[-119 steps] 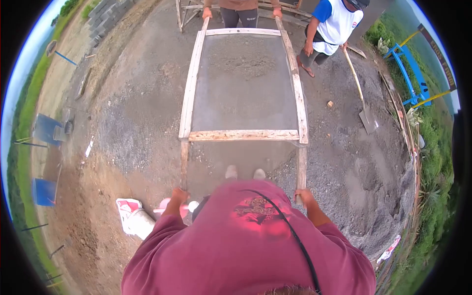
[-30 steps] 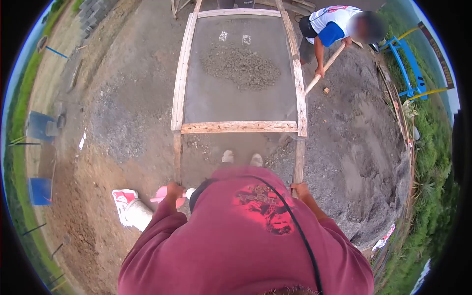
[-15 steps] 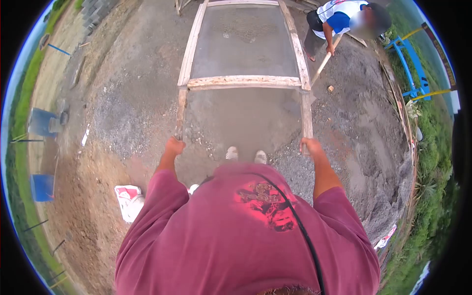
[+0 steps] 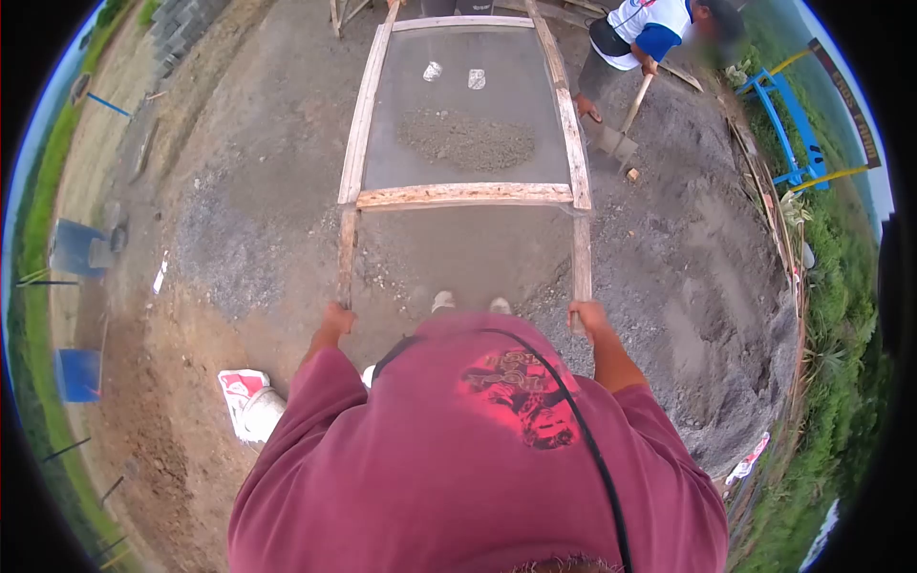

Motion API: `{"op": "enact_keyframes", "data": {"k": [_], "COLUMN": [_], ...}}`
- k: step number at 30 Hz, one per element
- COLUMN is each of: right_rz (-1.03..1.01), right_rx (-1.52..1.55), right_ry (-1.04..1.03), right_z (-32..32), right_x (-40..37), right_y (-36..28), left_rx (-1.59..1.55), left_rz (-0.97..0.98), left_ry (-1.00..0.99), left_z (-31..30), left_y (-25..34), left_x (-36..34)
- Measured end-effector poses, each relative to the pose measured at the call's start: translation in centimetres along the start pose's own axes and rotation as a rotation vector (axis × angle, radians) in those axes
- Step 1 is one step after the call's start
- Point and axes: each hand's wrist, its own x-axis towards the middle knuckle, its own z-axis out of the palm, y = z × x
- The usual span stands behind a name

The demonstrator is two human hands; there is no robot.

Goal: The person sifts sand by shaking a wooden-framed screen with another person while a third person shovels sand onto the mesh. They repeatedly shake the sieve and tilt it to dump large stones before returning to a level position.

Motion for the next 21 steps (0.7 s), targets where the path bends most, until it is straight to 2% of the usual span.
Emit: {"op": "enact_keyframes", "data": {"k": [1,2,4,6,7,9,10,11,13,14,15,16,17,18,21], "right_rz": [-0.004,0.004,-0.017,-0.044,-0.031,0.000,-0.006,-0.003,-0.035,-0.011,0.029,0.151,0.147,0.146,0.230], "right_rx": [0.001,-0.004,-0.074,-0.090,-0.101,-0.121,-0.064,-0.039,-0.066,0.009,-0.035,-0.217,-0.404,-0.591,-0.380], "right_ry": [-0.024,0.014,-0.006,0.007,0.016,0.035,0.002,0.026,0.067,0.047,0.014,0.124,0.257,0.388,0.229], "right_z": [0.0,-0.1,-1.3,-2.2,-2.2,-2.3,-2.1,-2.2,-2.2,-2.5,-3.3,-2.2,-2.5,-2.8,-2.4], "right_x": [-0.5,-0.9,-1.7,-1.8,-1.8,-1.9,-2.3,-0.8,-2.2,-3.5,-4.1,-9.6,-9.7,-8.9,-12.0], "right_y": [-5.8,-10.9,-19.3,-23.6,-23.1,-20.8,-17.2,-11.7,-1.6,3.3,8.7,6.7,11.4,15.3,11.7], "left_rx": [-0.043,-0.021,-0.158,-0.082,-0.100,-0.134,-0.094,-0.079,-0.010,-0.124,-0.092,-0.072,-0.131,-0.152,-0.166], "left_rz": [-0.040,0.001,0.053,0.085,0.065,0.026,0.064,-0.001,-0.061,-0.166,-0.181,-0.181,-0.131,-0.145,-0.236], "left_ry": [-0.075,0.021,0.073,0.069,0.041,-0.018,0.078,0.019,0.065,-0.153,-0.217,-0.261,-0.114,-0.140,-0.272], "left_z": [-3.4,-6.4,-12.3,-17.6,-17.1,-14.5,-10.1,-5.4,2.4,2.6,4.2,5.4,6.0,5.3,4.2], "left_y": [3.1,5.8,10.0,13.7,13.4,12.0,9.4,6.7,1.1,0.2,-2.5,-4.4,-5.2,-5.3,-5.1], "left_x": [2.3,3.8,6.0,4.6,4.2,3.4,2.9,2.1,-3.1,-7.0,-10.2,-12.3,-15.4,-17.3,-17.1]}}
